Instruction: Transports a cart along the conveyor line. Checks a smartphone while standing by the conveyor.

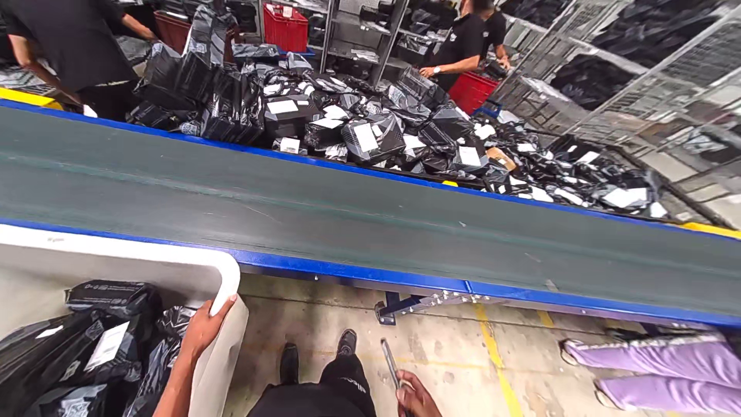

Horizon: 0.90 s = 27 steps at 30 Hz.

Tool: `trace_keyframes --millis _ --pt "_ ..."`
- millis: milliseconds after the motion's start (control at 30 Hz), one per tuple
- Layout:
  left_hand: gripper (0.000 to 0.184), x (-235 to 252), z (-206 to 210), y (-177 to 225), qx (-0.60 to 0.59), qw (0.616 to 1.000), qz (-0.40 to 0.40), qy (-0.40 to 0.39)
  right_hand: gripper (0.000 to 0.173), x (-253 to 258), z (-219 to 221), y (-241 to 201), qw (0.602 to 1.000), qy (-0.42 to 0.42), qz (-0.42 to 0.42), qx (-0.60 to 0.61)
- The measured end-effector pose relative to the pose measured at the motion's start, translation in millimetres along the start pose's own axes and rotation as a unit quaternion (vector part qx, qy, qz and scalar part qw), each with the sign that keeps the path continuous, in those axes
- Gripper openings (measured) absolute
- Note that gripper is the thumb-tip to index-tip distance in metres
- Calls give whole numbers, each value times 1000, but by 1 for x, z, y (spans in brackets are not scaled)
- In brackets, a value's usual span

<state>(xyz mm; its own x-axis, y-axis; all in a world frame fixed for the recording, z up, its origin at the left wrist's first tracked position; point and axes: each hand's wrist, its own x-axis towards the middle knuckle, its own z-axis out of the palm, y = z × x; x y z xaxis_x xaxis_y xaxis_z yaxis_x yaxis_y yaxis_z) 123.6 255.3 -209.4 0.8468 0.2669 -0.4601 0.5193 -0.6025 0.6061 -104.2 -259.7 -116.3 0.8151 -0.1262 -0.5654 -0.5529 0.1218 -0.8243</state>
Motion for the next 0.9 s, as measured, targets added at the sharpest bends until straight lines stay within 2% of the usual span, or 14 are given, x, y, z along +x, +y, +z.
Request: trace_keyframes --millis 67,133,233,300,400,467,567,633,733,900 --pt "86 1 2 -2 6 1000 2 2 36 16 20 -19 975 -67 -34 210" --pt "88 2 2 -2 7 1000 11 5 41 28 46 -49 948 -90 -83 295" --pt "87 -4 0 1 8 1000 19 2 81 33 77 -91 939 -85 -126 309" --pt "85 -7 0 4 12 1000 23 0 93 41 87 -111 918 -122 -161 340" --pt "86 -8 1 6 16 1000 18 1 90 51 96 -131 901 -142 -197 360" --pt "85 -7 1 6 12 1000 15 4 85 51 102 -140 906 -115 -201 354" --pt "84 -6 2 4 7 1000 10 6 49 49 105 -146 922 -82 -158 344" --pt "84 -6 3 3 10 1000 10 5 61 49 104 -146 926 -94 -119 345" --pt "83 -5 3 4 9 1000 14 4 53 47 103 -144 918 -106 -133 358" --pt "83 -5 3 4 8 1000 10 6 58 44 102 -142 914 -122 -153 355"
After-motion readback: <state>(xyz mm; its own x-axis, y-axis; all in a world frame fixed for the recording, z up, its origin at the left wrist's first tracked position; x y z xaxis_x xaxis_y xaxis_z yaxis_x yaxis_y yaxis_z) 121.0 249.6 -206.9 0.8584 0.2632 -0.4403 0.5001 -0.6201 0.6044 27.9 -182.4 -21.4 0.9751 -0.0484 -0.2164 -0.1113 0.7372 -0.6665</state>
